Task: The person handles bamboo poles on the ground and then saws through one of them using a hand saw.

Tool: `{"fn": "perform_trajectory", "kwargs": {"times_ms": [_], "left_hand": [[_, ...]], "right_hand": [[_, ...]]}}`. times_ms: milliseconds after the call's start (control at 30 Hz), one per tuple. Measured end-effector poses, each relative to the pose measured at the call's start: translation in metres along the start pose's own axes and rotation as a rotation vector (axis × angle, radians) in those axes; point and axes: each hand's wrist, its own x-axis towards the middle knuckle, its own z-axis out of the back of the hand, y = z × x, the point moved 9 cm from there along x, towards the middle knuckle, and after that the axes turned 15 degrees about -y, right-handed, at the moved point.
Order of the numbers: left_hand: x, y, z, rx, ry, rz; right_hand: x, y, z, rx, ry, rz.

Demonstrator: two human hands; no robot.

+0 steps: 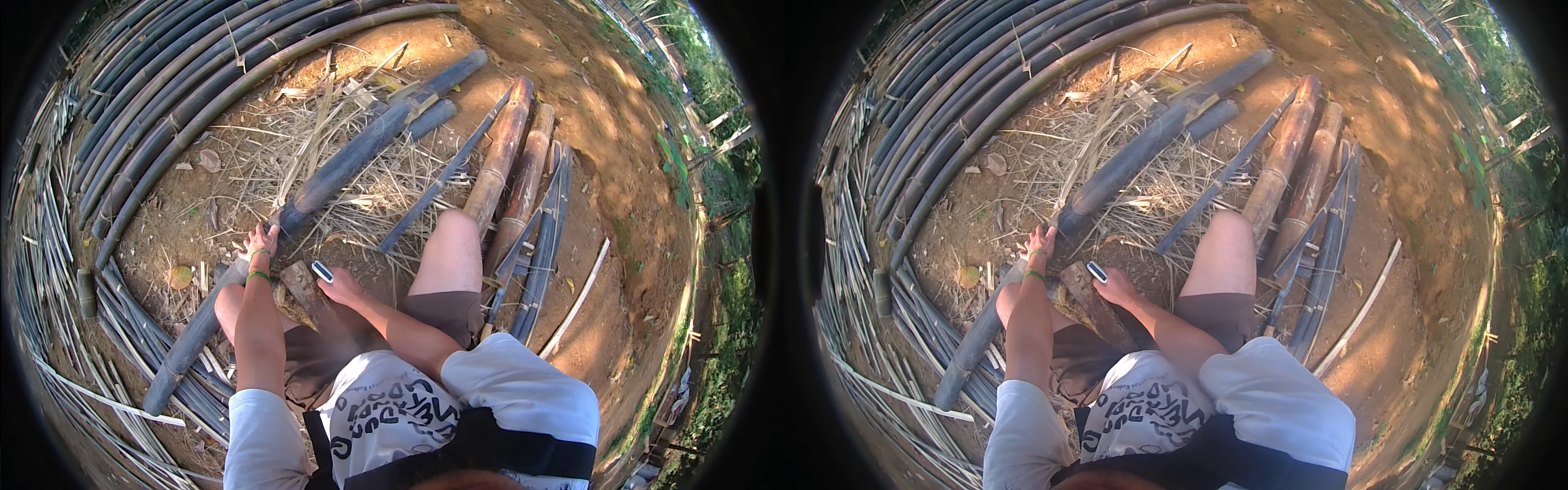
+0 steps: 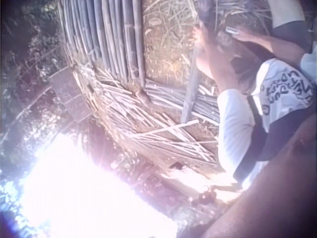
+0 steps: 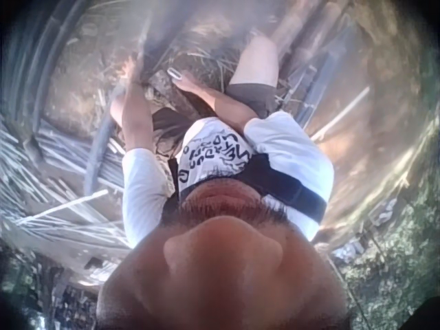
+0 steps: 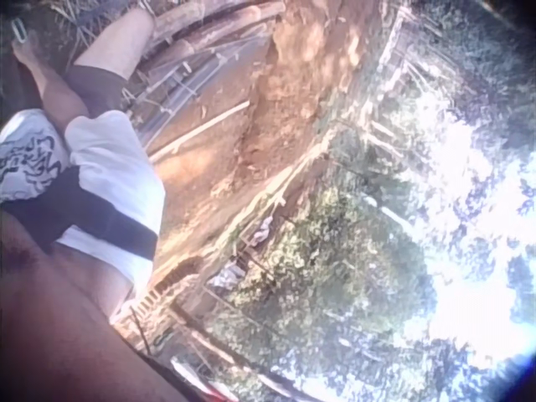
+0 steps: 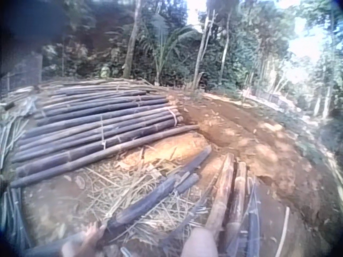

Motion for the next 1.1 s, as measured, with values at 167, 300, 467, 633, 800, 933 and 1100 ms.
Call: {"fn": "perform_trajectory", "kwargs": {"times_ms": [167, 300, 467, 633, 800, 933, 1100], "left_hand": [[0.009, 0.003, -0.001, -0.007, 0.025, 0.019], [0.014, 0.003, -0.002, -0.026, 0.028, 0.026], [0.027, 0.016, -0.001, -0.051, -0.002, 0.047], [0.01, -0.004, 0.016, 0.003, -0.174, -0.027], [0.001, -0.006, 0.026, -0.033, -0.274, -0.089], [0.002, -0.006, 0.028, -0.092, -0.296, -0.078], [0.002, -0.015, 0.032, -0.054, -0.259, -0.061]], "right_hand": [[0.009, -0.005, -0.007, -0.089, 0.032, -0.066], [0.014, -0.009, -0.01, -0.098, 0.04, -0.108], [0.014, 0.009, -0.009, -0.075, 0.071, -0.124], [0.014, 0.015, 0.0, -0.061, 0.059, -0.204], [0.015, 0.026, 0.006, -0.041, 0.021, -0.123], [0.017, 0.017, -0.002, -0.034, 0.02, -0.12], [0.017, 0.022, 0.003, -0.03, 0.032, -0.178]]}}
